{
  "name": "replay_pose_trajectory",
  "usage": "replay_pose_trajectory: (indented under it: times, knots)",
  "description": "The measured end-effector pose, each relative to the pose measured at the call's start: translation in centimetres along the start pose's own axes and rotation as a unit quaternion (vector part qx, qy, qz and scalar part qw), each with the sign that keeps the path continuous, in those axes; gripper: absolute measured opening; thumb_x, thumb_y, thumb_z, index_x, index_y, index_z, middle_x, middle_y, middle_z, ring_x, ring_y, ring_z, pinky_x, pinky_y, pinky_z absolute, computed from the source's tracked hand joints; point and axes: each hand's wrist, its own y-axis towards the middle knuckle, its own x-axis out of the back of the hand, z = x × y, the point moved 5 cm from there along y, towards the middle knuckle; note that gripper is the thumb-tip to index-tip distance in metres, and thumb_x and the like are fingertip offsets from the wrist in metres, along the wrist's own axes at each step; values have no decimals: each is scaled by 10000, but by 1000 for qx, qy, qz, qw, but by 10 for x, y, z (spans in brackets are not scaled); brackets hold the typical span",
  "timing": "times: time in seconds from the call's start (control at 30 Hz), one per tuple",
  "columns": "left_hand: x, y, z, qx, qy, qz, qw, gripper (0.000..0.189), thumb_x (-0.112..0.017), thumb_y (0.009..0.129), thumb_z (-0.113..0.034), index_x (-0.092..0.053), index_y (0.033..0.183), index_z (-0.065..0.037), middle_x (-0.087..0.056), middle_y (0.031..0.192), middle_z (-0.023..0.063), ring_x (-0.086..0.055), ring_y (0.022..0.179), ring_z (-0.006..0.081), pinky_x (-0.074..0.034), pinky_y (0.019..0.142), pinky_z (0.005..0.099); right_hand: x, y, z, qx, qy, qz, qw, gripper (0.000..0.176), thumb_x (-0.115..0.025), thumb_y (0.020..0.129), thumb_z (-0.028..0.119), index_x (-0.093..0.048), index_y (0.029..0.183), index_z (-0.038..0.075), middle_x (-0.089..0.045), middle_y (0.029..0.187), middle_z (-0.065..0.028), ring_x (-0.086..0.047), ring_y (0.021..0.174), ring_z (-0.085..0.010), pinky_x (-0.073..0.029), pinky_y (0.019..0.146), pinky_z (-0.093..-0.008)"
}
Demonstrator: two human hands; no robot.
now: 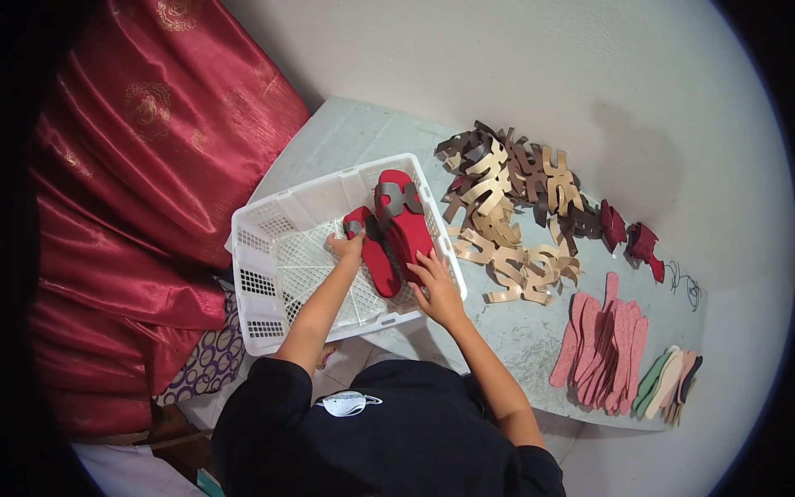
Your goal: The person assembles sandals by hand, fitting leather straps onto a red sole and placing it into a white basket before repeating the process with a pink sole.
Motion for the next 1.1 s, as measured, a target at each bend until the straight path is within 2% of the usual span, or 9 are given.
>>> replay_pose_trajectory:
  times: [0.3,0.5,0.6,0.67,0.7,0.73,0.8,1.0,1.1]
  knots:
    - [-1,2,-2,108,-21,-27,994,825,-826,526,-151,-345,1159,70,-433,1186,237,-444,1106,325,-379,934,349,0,1,-1,4,10,-3,1000,344,-598,766,116,-537,1104,91,-436,1251,-141,-330,1232,-354,-277,1011,-435]
    - [2,-8,-12,96,27,-45,994,762,-836,519,-193,-434,1113,65,-461,1179,232,-447,1109,337,-372,949,357,2,1,7,21,-3,-37,999,298,-608,762,99,-563,1056,74,-495,1178,-134,-414,1160,-349,-348,955,-414]
    - [3,-7,-13,59,42,-24,997,757,-835,524,-201,-438,1111,66,-470,1164,233,-446,1111,332,-368,949,350,-10,5,25,120,-1,41,992,257,-581,787,164,-583,1025,66,-539,1107,-118,-487,1074,-325,-395,882,-404]
    - [3,-5,-10,64,32,-22,997,769,-833,526,-200,-419,1117,63,-461,1168,232,-446,1108,332,-367,949,348,-36,10,28,75,25,211,974,277,-515,841,253,-598,1014,54,-559,1090,-116,-532,996,-325,-428,835,-392]
    - [2,-3,-7,68,20,-19,997,780,-832,529,-200,-400,1124,61,-451,1171,232,-447,1105,332,-366,948,346,-47,13,25,38,17,288,957,457,-402,878,411,-554,1122,56,-505,1196,-143,-480,1089,-331,-415,876,-391]
    - [1,-2,-5,69,21,-21,997,780,-832,529,-200,-400,1124,61,-451,1171,232,-447,1105,332,-366,948,346,-50,18,26,39,18,290,956,457,-402,878,411,-554,1122,56,-505,1196,-143,-480,1089,-331,-415,876,-391]
    - [-2,-2,-2,61,-28,-24,997,776,-825,544,-192,-353,1108,54,-429,1163,214,-457,1071,341,-381,919,367,-65,18,21,-37,-27,427,903,608,-284,868,545,-529,1147,64,-454,1244,-193,-448,1131,-357,-359,947,-418]
    - [3,-14,-11,-38,140,-30,989,573,-745,647,-263,-366,1056,-131,-395,1109,181,-476,991,357,-399,838,437,-98,17,-1,-99,-11,526,845,764,-186,827,652,-421,1260,67,-375,1294,-235,-315,1239,-353,-257,1025,-407]
    - [4,-23,-16,-56,155,-48,985,463,-713,670,-303,-407,993,-175,-404,1105,130,-515,927,328,-432,763,468,-108,14,-12,-111,-16,502,858,808,-178,815,671,-389,1276,41,-353,1295,-265,-310,1243,-351,-246,1031,-399]
